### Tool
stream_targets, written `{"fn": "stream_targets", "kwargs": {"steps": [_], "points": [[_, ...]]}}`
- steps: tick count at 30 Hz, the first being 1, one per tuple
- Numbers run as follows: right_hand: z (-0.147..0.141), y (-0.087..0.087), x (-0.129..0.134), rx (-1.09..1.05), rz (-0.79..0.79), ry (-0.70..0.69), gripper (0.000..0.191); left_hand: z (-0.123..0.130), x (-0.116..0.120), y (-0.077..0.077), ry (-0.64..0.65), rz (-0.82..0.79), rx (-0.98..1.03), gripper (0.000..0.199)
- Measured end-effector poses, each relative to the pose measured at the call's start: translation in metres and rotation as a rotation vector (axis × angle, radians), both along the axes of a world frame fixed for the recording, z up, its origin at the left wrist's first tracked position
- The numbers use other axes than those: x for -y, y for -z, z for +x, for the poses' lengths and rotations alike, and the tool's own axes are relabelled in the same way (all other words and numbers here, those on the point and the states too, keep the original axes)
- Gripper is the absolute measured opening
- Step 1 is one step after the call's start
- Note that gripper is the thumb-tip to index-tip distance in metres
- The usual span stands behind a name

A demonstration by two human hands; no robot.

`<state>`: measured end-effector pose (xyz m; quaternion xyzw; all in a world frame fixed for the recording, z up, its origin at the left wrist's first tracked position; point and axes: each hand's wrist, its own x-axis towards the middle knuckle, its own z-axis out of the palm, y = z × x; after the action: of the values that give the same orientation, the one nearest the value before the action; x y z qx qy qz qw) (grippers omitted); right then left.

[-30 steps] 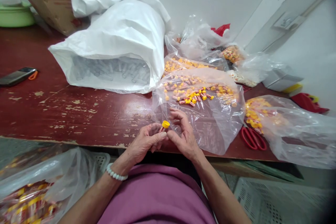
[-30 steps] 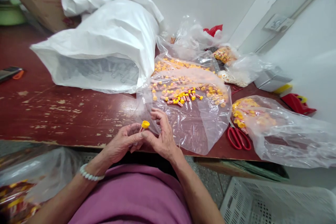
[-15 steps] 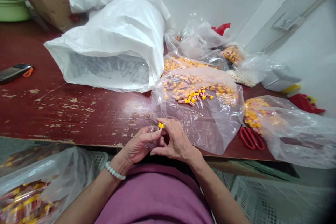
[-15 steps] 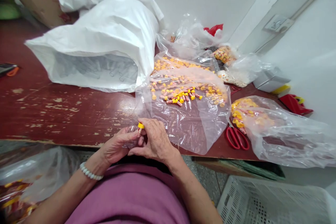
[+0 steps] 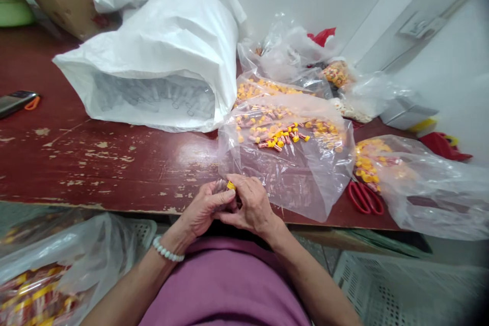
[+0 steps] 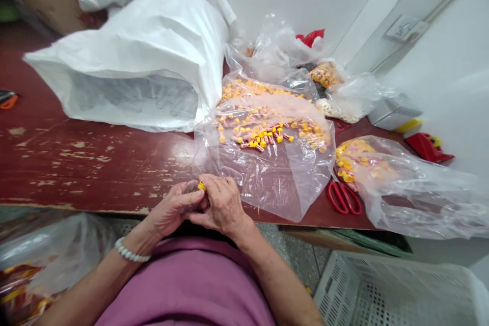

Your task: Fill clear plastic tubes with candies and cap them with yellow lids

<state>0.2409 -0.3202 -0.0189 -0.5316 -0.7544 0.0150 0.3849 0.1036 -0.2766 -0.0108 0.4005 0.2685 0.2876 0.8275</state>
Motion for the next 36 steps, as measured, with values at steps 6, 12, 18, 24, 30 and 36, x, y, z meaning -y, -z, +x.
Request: {"fn": "stream_targets", "kwargs": {"steps": [6, 12, 18, 24, 30, 36], "points": [[0.027, -0.023, -0.012, 0.030, -0.110, -0.090, 0.066, 0.003, -0.003, -0.007, -0.091, -0.030, -0.055, 0.021], [0.105, -0.018, -0.067, 0.118, -0.241, 0.491, 0.028, -0.004, -0.007, -0.009, -0.118, -0.014, -0.129, 0.027], [0.131, -0.007, -0.094, 0.132, -0.340, 0.536, 0.028, -0.005, -0.004, -0.004, -0.101, 0.058, -0.138, 0.028], [0.081, -0.042, -0.053, -0.284, -0.288, 0.349, 0.029, -0.001, -0.001, -0.004, -0.050, 0.203, -0.205, 0.029], [0.008, -0.044, -0.005, -0.705, -0.306, -0.011, 0.027, 0.008, 0.005, -0.011, 0.014, 0.275, -0.205, 0.024], [0.011, -0.038, 0.004, -0.359, -0.241, -0.117, 0.031, 0.004, 0.007, -0.008, -0.015, 0.214, -0.168, 0.023]]}}
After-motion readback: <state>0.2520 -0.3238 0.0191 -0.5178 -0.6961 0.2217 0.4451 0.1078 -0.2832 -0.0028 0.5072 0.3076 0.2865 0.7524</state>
